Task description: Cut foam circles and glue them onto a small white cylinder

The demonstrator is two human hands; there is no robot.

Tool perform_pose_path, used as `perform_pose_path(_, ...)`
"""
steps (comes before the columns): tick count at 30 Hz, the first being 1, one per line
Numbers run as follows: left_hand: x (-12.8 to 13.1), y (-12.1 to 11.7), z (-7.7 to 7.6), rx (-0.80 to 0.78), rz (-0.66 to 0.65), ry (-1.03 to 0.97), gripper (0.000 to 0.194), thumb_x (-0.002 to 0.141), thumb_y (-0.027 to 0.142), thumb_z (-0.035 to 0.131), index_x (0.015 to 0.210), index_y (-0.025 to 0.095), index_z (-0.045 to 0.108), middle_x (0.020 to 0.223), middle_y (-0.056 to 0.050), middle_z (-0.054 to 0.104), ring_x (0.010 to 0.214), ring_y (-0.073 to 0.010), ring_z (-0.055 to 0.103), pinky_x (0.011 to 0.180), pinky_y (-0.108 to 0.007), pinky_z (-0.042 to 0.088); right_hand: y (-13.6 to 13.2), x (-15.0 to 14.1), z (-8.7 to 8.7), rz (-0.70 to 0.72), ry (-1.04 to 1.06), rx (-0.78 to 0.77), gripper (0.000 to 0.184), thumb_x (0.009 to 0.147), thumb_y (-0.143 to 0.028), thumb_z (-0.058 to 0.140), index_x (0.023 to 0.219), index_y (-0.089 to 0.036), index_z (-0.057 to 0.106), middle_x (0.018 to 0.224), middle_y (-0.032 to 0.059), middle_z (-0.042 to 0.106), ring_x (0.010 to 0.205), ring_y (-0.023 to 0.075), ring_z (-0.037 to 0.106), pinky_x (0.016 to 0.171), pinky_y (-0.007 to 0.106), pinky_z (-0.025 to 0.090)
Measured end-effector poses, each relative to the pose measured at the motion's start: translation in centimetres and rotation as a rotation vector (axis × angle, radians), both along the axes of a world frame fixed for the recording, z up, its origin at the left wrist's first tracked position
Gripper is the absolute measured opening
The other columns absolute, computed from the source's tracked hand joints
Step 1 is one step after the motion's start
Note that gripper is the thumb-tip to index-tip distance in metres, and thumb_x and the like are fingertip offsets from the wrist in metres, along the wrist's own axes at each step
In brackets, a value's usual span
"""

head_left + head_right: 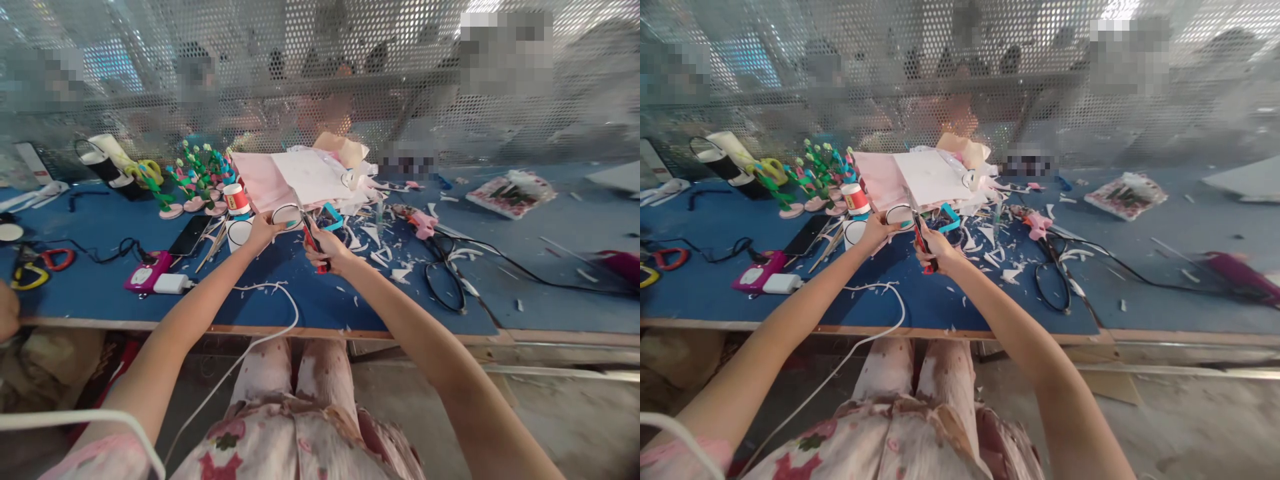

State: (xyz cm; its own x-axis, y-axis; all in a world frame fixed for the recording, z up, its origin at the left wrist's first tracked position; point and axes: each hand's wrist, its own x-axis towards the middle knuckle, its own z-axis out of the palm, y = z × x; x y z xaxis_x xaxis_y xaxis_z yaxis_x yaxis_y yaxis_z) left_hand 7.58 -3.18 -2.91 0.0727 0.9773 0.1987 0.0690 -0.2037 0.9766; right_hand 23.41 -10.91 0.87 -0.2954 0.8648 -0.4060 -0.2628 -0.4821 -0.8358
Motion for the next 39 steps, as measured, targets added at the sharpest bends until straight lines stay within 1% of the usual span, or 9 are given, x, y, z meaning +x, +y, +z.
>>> perform_pose_path(5, 0.1, 0.7, -0.5, 0.073, 0.009, -0.008, 0.035, 0.056, 0.023, 0.076, 0.087, 0.011, 0.064, 0.079, -0.004, 0.070, 0.071, -0.0148, 0.060, 0.066, -0.025, 0.049, 0.0, 0.1, -0.1, 0.032, -0.032, 0.005, 0.049, 0.099, -0.048, 0.022, 0.064, -0.018, 0.040, 0.035, -0.0065, 0.038, 0.023, 0.0029, 0.019, 0.024, 0.014, 0.018)
perform_pose_path(8, 0.0, 1.1, -0.8, 0.145, 0.007, 0.032, 0.032, 0.060, 0.020, 0.072, 0.089, 0.011, 0.063, 0.084, -0.006, 0.070, 0.077, -0.0161, 0.062, 0.071, -0.026, 0.050, -0.2, 0.2, 0.2, 0.041, -0.063, 0.013, 0.047, 0.100, -0.046, 0.022, 0.066, -0.018, 0.041, 0.035, -0.0067, 0.039, 0.023, 0.0031, 0.020, 0.025, 0.014, 0.017)
perform_pose_path(10, -0.1, 1.2, -1.0, 0.178, 0.004, 0.088, 0.026, 0.061, 0.017, 0.070, 0.085, 0.012, 0.063, 0.081, -0.005, 0.068, 0.075, -0.0160, 0.061, 0.070, -0.026, 0.049, -0.4, 0.1, 0.4, 0.043, -0.094, 0.009, 0.046, 0.100, -0.045, 0.022, 0.066, -0.019, 0.041, 0.034, -0.0073, 0.038, 0.023, 0.0034, 0.020, 0.025, 0.015, 0.016)
perform_pose_path(12, -0.3, 1.1, -1.0, 0.201, 0.008, 0.159, 0.020, 0.063, 0.015, 0.069, 0.081, 0.013, 0.061, 0.074, -0.002, 0.065, 0.069, -0.0151, 0.058, 0.065, -0.025, 0.046, -0.5, 0.0, 0.6, 0.034, -0.121, 0.006, 0.046, 0.100, -0.045, 0.022, 0.066, -0.019, 0.040, 0.033, -0.0077, 0.037, 0.023, 0.0036, 0.019, 0.025, 0.015, 0.016)
perform_pose_path(16, -0.3, 0.7, -0.8, 0.251, 0.066, 0.287, 0.012, 0.066, 0.013, 0.067, 0.072, 0.015, 0.057, 0.060, 0.002, 0.056, 0.058, -0.0125, 0.051, 0.056, -0.023, 0.040, -0.7, -0.4, 0.7, -0.006, -0.151, 0.026, 0.044, 0.101, -0.042, 0.023, 0.067, -0.019, 0.040, 0.033, -0.0078, 0.037, 0.023, 0.0036, 0.021, 0.025, 0.015, 0.017)
perform_pose_path(22, -0.2, 0.6, -0.7, 0.298, 0.128, 0.335, 0.010, 0.068, 0.012, 0.067, 0.072, 0.016, 0.058, 0.063, 0.002, 0.058, 0.061, -0.0130, 0.052, 0.060, -0.023, 0.041, -0.9, -0.6, 0.5, -0.055, -0.170, 0.056, 0.042, 0.101, -0.042, 0.025, 0.068, -0.020, 0.039, 0.034, -0.0084, 0.038, 0.023, 0.0034, 0.024, 0.026, 0.014, 0.021)
perform_pose_path(30, -0.1, 0.1, -0.4, 0.293, 0.144, 0.361, 0.011, 0.068, 0.013, 0.067, 0.074, 0.017, 0.058, 0.060, 0.002, 0.056, 0.060, -0.0145, 0.052, 0.058, -0.024, 0.039, -0.8, -0.4, 0.4, -0.026, -0.172, 0.073, 0.041, 0.099, -0.045, 0.028, 0.068, -0.020, 0.038, 0.034, -0.0084, 0.038, 0.023, 0.0038, 0.023, 0.026, 0.015, 0.022)
perform_pose_path(35, -0.1, 0.0, -0.1, 0.263, 0.130, 0.364, 0.014, 0.067, 0.014, 0.067, 0.070, 0.018, 0.054, 0.055, 0.004, 0.052, 0.055, -0.0137, 0.049, 0.054, -0.023, 0.036, -0.8, -0.3, 0.5, -0.009, -0.163, 0.061, 0.043, 0.100, -0.044, 0.027, 0.067, -0.020, 0.039, 0.033, -0.0079, 0.037, 0.023, 0.0037, 0.022, 0.026, 0.014, 0.021)
perform_pose_path(39, 0.1, -0.3, -0.3, 0.261, 0.079, 0.399, 0.017, 0.067, 0.013, 0.067, 0.067, 0.018, 0.051, 0.055, 0.004, 0.050, 0.055, -0.0125, 0.046, 0.056, -0.024, 0.036, -0.8, -0.3, 0.6, 0.001, -0.148, 0.045, 0.044, 0.100, -0.045, 0.025, 0.067, -0.020, 0.039, 0.034, -0.0078, 0.038, 0.023, 0.0036, 0.022, 0.026, 0.014, 0.021)
